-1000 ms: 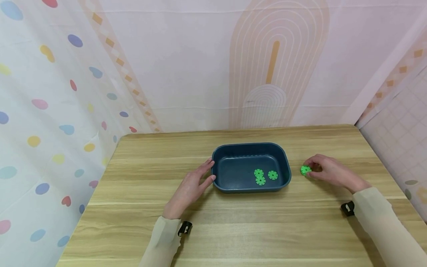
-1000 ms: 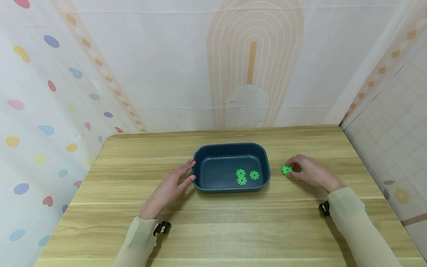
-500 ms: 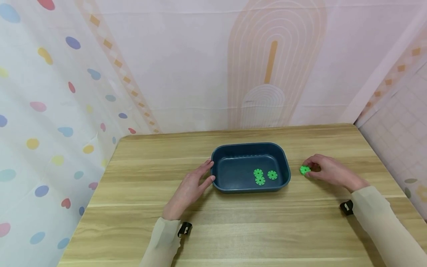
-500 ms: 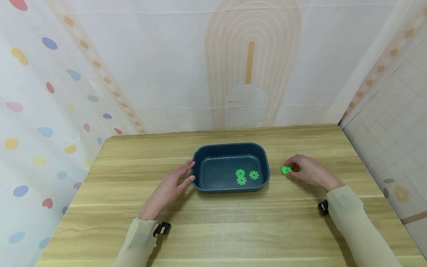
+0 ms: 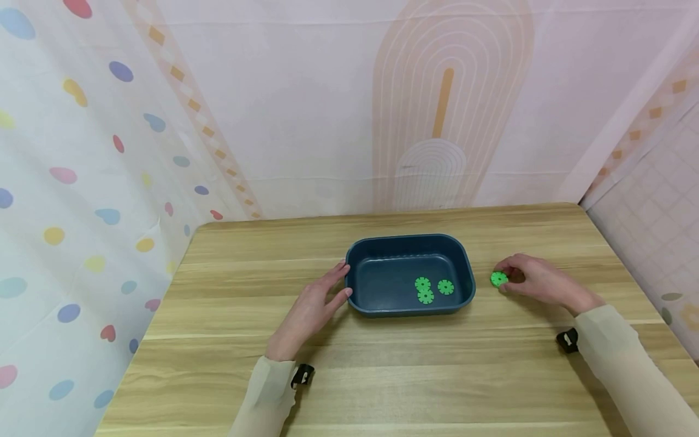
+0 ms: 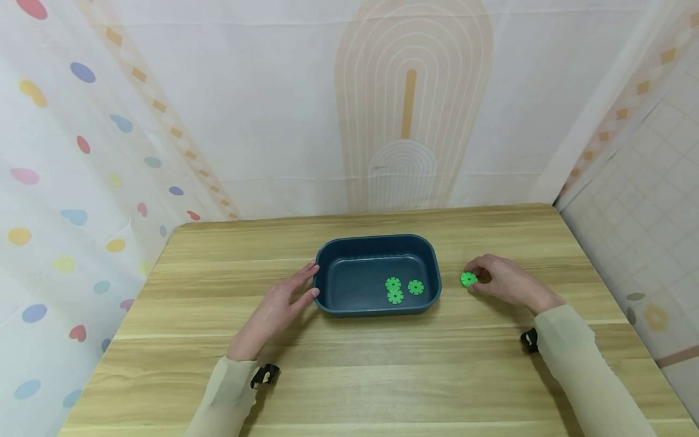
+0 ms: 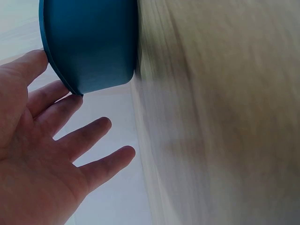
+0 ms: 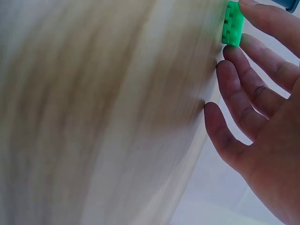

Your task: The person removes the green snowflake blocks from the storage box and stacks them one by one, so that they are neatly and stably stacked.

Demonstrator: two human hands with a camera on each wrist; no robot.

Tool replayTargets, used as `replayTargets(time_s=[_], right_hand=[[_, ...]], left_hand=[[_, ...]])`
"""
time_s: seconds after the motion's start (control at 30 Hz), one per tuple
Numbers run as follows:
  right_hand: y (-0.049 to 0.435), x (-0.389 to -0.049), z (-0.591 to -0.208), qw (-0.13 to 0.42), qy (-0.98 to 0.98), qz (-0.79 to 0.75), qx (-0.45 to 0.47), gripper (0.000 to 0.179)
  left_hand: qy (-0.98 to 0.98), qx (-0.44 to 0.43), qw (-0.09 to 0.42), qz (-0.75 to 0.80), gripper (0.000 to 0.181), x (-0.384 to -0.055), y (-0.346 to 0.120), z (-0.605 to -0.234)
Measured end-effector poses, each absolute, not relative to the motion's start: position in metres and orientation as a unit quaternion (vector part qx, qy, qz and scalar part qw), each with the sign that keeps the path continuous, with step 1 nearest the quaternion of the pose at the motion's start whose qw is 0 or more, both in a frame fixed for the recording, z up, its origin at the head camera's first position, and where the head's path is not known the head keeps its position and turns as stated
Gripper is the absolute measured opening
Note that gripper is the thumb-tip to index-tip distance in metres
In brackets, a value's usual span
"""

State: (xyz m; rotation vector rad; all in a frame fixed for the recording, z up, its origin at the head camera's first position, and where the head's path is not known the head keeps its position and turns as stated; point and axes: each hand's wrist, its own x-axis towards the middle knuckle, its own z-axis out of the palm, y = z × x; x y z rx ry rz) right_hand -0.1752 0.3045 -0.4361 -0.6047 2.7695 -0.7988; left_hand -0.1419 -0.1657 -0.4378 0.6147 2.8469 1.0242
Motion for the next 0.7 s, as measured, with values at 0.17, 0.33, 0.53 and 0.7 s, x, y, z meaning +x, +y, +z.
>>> replayTargets(time_s=[0.17, 0.33, 0.53, 0.7], right_hand=[[0.305, -0.174, -0.435, 0.106, 0.934, -0.275, -0.200, 0.036], [0.301, -0.172, -0.431, 0.104, 0.931, -0.287, -0.203, 0.044], [0.293, -0.166, -0.425, 0.078, 0.935, -0.281, -0.203, 0.043], [0.282, -0.160, -0.420, 0.013, 0.936, -0.287, -0.204, 0.039]], left_hand=[[0.923, 0.200, 0.027, 0.329, 0.054, -0.142, -0.166, -0.438], [0.925, 0.196, 0.024, 0.326, 0.054, -0.142, -0.166, -0.438], [0.923, 0.203, 0.024, 0.325, 0.054, -0.142, -0.166, -0.438], [0.922, 0.208, 0.021, 0.327, 0.054, -0.143, -0.166, -0.438]])
